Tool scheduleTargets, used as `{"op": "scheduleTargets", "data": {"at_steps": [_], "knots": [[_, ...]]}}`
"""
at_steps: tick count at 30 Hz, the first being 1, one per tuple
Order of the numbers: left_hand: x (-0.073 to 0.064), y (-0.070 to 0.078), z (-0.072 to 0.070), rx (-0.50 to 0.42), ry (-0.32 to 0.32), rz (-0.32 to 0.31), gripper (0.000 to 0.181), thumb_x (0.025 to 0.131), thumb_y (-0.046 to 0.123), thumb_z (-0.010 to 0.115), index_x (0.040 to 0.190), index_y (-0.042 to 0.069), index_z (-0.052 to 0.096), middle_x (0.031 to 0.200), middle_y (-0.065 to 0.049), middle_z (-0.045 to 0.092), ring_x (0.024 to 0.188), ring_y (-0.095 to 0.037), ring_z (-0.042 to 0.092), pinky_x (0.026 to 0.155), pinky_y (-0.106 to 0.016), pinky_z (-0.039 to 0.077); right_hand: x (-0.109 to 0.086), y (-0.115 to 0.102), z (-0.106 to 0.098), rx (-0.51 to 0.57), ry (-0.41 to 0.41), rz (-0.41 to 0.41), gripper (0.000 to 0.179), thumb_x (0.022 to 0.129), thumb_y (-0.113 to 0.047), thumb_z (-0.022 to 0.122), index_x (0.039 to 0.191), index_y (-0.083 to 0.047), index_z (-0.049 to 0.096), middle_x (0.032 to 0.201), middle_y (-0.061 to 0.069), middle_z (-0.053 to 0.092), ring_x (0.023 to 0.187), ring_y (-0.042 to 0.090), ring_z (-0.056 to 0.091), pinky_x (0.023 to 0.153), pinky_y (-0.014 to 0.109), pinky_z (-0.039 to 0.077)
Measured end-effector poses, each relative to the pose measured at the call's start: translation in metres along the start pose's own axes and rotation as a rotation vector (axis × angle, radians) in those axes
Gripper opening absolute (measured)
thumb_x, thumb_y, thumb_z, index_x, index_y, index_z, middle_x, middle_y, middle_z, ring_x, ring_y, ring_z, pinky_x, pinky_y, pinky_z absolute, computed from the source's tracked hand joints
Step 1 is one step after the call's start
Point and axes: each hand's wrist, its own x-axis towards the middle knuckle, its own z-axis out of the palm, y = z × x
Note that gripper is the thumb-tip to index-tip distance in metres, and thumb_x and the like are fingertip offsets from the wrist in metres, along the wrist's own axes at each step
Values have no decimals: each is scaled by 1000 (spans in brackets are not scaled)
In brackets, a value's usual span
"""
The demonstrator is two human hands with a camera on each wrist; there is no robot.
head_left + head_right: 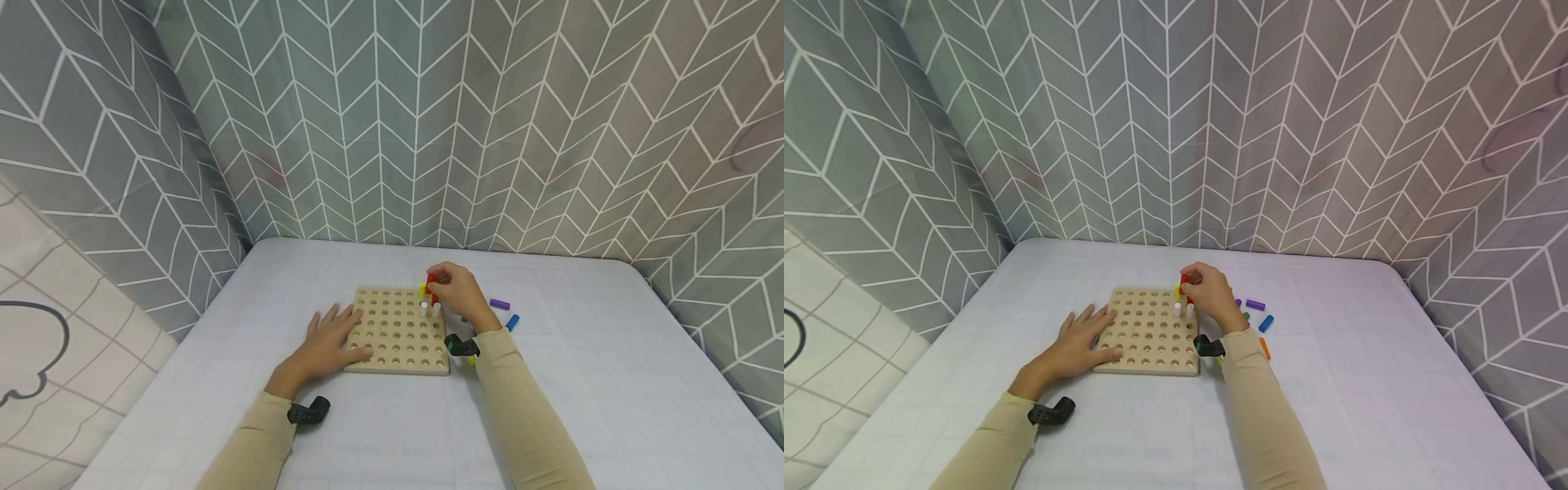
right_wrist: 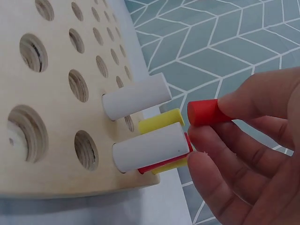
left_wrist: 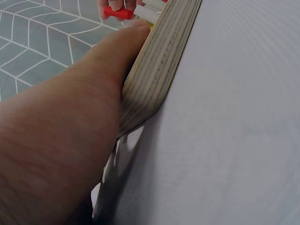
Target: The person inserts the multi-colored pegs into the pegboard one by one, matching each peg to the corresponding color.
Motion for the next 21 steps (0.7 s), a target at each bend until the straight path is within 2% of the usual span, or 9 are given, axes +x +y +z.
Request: {"op": "scheduleTargets", "data": {"at_steps": [6, 13, 21], "knots": [[-2, -1, 0, -15, 10, 0, 97, 85, 74, 59, 159, 17, 31, 165, -9, 23, 153, -35, 5, 117, -60, -8, 4, -2, 4, -37, -19, -22, 26, 95, -9, 66, 120, -1, 66, 102, 8, 70, 94, 23, 65, 76, 37, 56], [-5, -2, -2, -36, 19, 10, 96, 86, 72, 61, 159, 17, 31, 164, -9, 24, 153, -36, 6, 117, -62, -8, 11, -7, 2, -103, -105, -42, 25, 94, -10, 65, 117, -1, 67, 103, 8, 70, 95, 23, 64, 87, 41, 53], [0, -2, -1, -10, -1, 11, 98, 85, 75, 59, 159, 18, 31, 164, -8, 23, 153, -35, 5, 117, -61, -7, 14, -6, -7, -170, -163, -43, 25, 92, -12, 68, 115, -1, 68, 102, 7, 70, 96, 22, 65, 88, 42, 53]]}}
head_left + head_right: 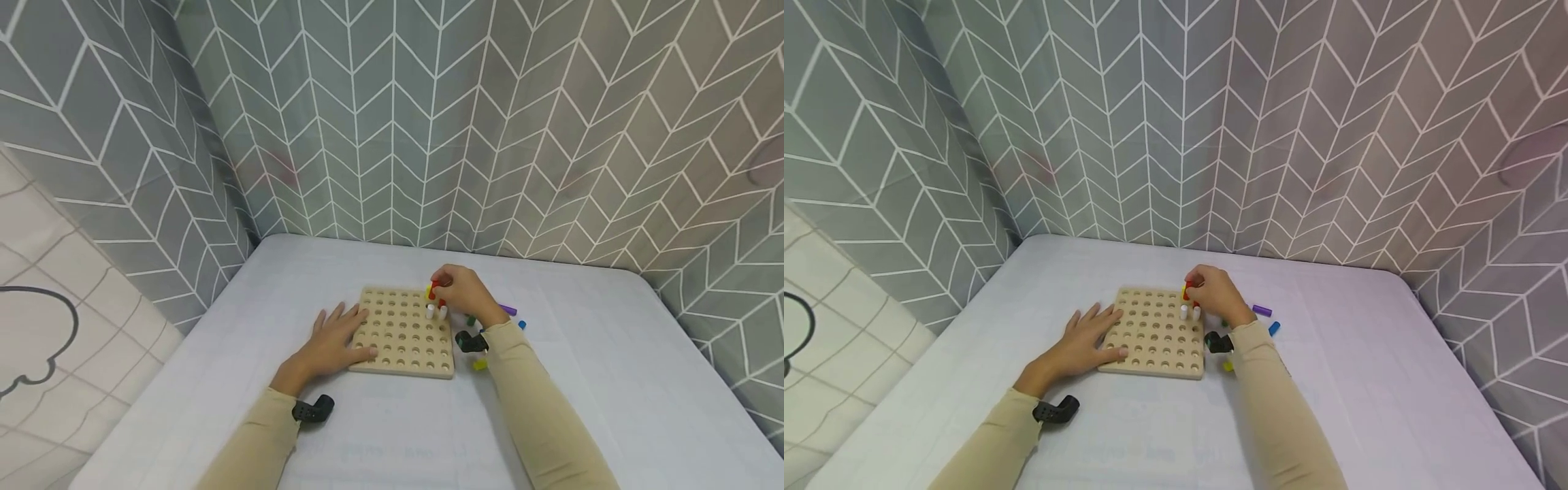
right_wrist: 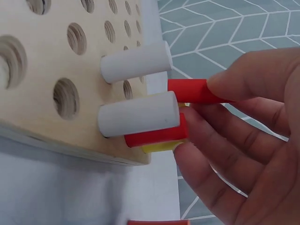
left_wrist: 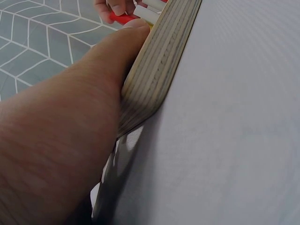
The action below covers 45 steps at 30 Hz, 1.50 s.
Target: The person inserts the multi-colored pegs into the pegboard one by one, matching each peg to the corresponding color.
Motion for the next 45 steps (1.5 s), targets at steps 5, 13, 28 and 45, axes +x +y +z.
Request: {"op": "scheduleTargets", "data": {"at_steps": [5, 13, 28, 45], "knots": [[1, 2, 1, 19, -14, 0, 96, 86, 74, 58, 159, 19, 31, 165, -8, 23, 153, -34, 4, 117, -61, -7, -1, 3, -1, -18, -27, 13, 23, 91, -12, 69, 113, -3, 68, 102, 6, 70, 94, 21, 65, 86, 42, 53], [-2, 5, -5, 16, -6, -4, 95, 86, 72, 60, 159, 16, 32, 164, -10, 25, 153, -36, 6, 117, -62, -6, 1, -1, 6, -30, -73, 16, 20, 90, -10, 68, 110, -6, 68, 102, 6, 70, 93, 21, 64, 87, 42, 53], [-1, 3, -4, 18, -7, -9, 96, 86, 73, 59, 159, 17, 31, 164, -9, 24, 153, -35, 5, 117, -62, -6, 1, -3, 7, -54, -115, 27, 20, 93, -12, 68, 112, -5, 68, 104, 6, 70, 93, 21, 63, 87, 42, 53], [-2, 2, -4, 11, -1, 3, 96, 86, 73, 58, 159, 16, 32, 165, -9, 23, 153, -36, 4, 117, -62, -6, 2, -1, 9, -72, -118, 39, 16, 94, -13, 68, 109, -8, 69, 103, 6, 70, 89, 22, 62, 81, 38, 54]]}}
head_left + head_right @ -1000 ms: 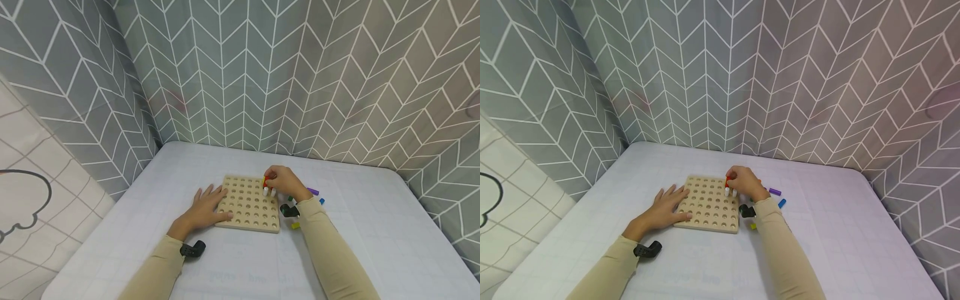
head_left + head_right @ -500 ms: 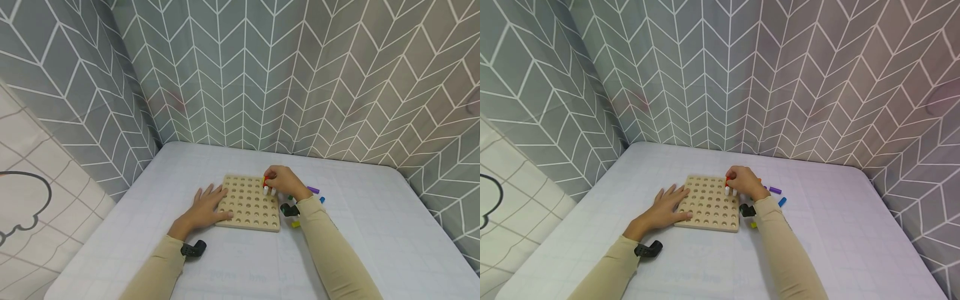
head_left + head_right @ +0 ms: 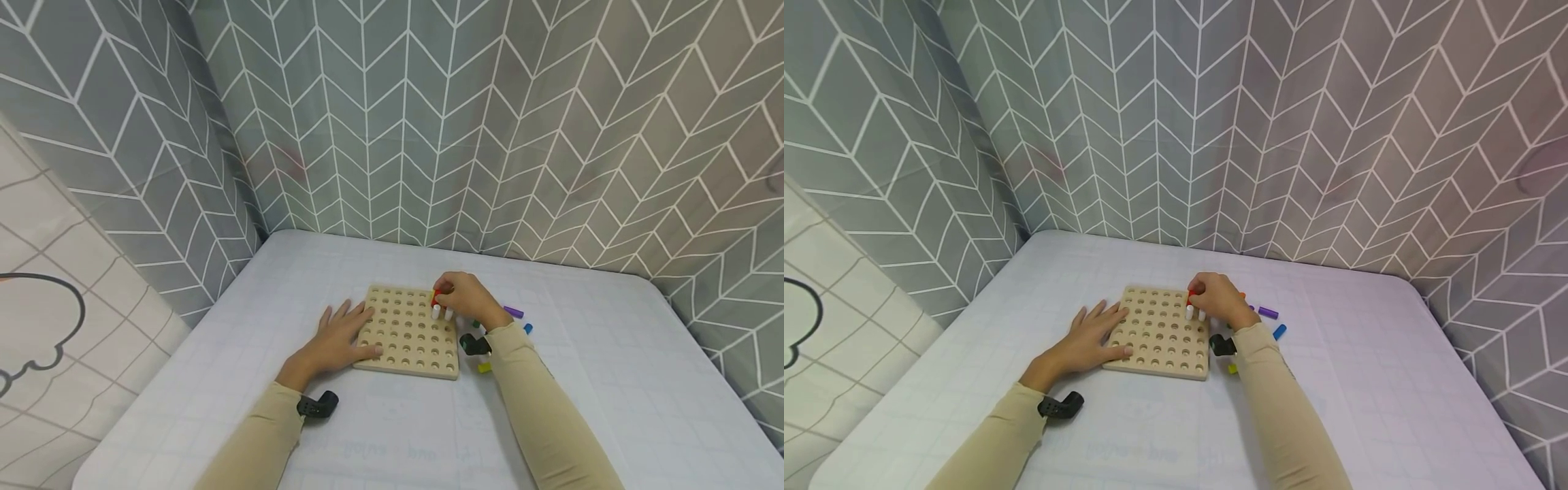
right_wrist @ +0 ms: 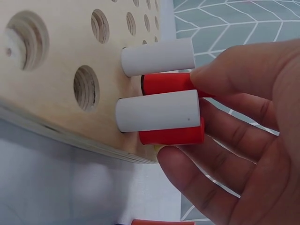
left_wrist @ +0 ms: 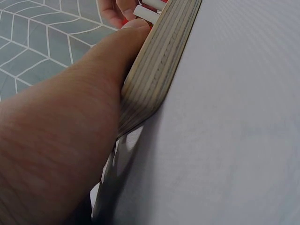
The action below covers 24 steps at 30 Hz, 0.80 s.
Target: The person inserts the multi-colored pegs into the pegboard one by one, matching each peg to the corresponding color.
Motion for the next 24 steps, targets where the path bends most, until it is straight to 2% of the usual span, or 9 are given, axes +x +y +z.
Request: {"op": "scheduleTargets", "data": {"at_steps": [15, 18, 24], "knots": [[0, 1, -1, 3, -1, 2, 94, 87, 71, 59, 159, 16, 32, 165, -9, 22, 153, -37, 5, 117, -63, -6, -4, -4, -4, -23, -2, 16, 19, 92, -14, 68, 111, -7, 70, 103, 5, 70, 90, 21, 62, 84, 40, 53], [0, 2, -1, 3, -3, 2, 94, 87, 71, 59, 159, 16, 32, 165, -10, 23, 153, -37, 5, 117, -63, -6, -8, -5, -8, -18, 30, 17, 20, 93, -15, 67, 111, -7, 70, 104, 4, 70, 92, 21, 63, 86, 41, 53], [0, 3, -1, 6, -9, -9, 96, 87, 72, 58, 159, 16, 31, 164, -10, 23, 153, -36, 5, 117, -62, -6, -23, -3, -17, 27, 121, -50, 21, 96, -16, 64, 113, -5, 70, 107, 7, 70, 100, 24, 65, 86, 44, 55]]}}
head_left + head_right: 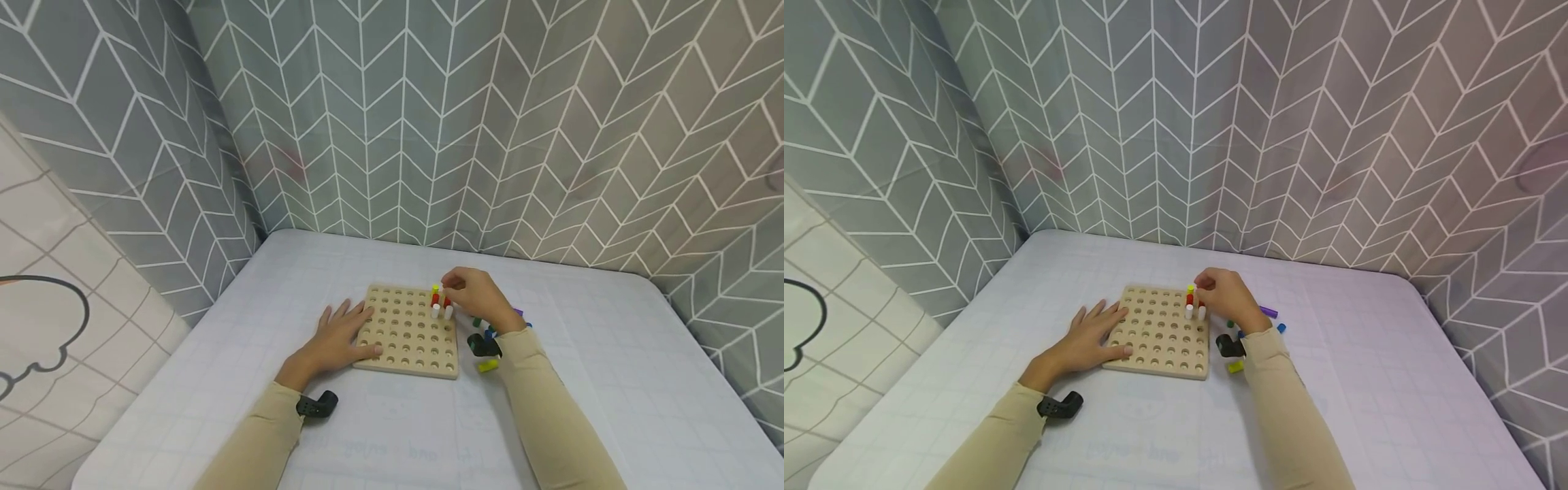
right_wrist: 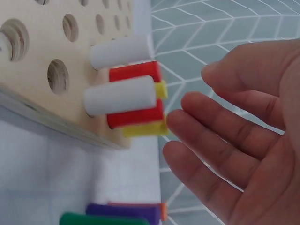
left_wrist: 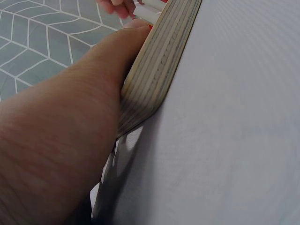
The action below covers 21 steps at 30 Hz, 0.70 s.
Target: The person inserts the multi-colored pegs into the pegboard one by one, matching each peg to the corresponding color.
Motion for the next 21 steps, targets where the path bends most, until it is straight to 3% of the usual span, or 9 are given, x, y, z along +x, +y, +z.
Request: {"op": "scheduleTargets", "data": {"at_steps": [7, 15, 21], "knots": [[0, -2, 0, 2, -3, 1, 97, 86, 75, 57, 159, 17, 30, 165, -9, 22, 153, -36, 4, 117, -62, -7, -24, 7, -16, 73, 105, 22, 19, 98, -19, 66, 113, -7, 69, 108, 8, 71, 97, 24, 67, 85, 44, 57], [1, -3, 0, -5, 4, 3, 97, 86, 74, 58, 159, 17, 30, 165, -9, 22, 153, -35, 4, 117, -62, -7, -42, 14, -27, 98, 76, 25, 22, 97, -21, 68, 114, -7, 69, 105, 6, 72, 94, 23, 68, 82, 41, 57], [1, -1, 0, -4, -4, 3, 97, 86, 74, 58, 160, 18, 30, 165, -9, 21, 153, -35, 4, 117, -61, -7, -62, 31, -33, 120, 32, 44, 20, 97, -20, 68, 112, -6, 70, 105, 4, 72, 96, 23, 67, 84, 41, 57]]}}
